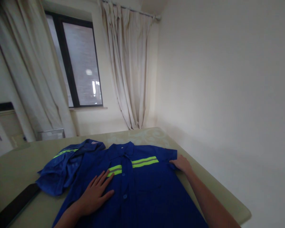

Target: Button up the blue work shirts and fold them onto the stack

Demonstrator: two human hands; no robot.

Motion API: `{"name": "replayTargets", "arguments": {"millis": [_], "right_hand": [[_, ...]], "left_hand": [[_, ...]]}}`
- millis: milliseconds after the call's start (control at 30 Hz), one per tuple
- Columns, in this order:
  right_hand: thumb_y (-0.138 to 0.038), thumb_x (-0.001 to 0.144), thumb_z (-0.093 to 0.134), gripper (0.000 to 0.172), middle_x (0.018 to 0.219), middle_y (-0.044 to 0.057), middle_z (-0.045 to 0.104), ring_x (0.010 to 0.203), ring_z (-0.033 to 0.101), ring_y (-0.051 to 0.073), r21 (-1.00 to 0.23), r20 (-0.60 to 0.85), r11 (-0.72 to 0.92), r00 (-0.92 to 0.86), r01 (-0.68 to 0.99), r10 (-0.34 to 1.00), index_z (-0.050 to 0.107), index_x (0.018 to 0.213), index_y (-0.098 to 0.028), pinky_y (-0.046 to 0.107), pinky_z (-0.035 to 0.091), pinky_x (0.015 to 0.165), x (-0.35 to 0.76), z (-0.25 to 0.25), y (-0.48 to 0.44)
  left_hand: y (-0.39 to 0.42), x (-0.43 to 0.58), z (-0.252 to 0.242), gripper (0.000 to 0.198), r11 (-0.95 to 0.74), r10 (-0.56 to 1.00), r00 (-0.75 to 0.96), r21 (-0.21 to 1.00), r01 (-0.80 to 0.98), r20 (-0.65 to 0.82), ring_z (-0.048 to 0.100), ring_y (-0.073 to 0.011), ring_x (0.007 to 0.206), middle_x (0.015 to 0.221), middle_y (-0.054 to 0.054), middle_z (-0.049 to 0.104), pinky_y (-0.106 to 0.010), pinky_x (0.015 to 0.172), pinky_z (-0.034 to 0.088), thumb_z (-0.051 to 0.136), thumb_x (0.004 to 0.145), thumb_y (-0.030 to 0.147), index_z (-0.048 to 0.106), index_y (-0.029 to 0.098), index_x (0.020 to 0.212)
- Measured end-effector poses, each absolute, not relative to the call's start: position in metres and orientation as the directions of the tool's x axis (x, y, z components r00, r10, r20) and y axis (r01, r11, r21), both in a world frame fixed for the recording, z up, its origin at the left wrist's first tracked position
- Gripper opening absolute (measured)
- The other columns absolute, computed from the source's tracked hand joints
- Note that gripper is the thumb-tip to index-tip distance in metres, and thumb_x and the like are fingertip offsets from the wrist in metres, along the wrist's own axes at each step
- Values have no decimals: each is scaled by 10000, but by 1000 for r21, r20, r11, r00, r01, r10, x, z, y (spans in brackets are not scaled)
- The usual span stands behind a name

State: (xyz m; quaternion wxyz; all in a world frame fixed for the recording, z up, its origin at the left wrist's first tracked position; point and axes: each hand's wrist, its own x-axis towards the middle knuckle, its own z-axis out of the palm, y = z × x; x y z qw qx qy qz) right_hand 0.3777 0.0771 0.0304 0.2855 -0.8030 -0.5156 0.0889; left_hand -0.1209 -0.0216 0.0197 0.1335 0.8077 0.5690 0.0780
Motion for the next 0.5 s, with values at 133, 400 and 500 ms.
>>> {"name": "replayTargets", "arguments": {"millis": [133,400,500], "right_hand": [[-291,625,798,170,840,93,759,917,724,301,-625,121,-250,408,739,905,672,679,-192,363,551,800,366,32,85],[-223,727,691,373,929,122,775,798,743,252,-815,115,-225,530,534,840,725,1093,-156,319,583,629,367,54,109],[-212,712,714,439,916,119,777,765,743,246,-826,116,-226,548,516,828,717,1145,-144,308,581,602,374,56,113]], "left_hand": [[-12,-115,47,743,-291,934,333,265,919,-132,239,-362,1531,1659,-104,282,-590,1220,228,507,905,626,385,292,1557],[-10,-4,58,557,-397,918,379,281,874,117,251,-368,1531,1649,-65,353,-574,1218,229,460,936,492,549,273,1441],[-3,1,50,399,-357,934,342,317,879,105,410,-332,1445,1555,-100,479,-475,1168,341,516,849,263,656,214,1219]]}}
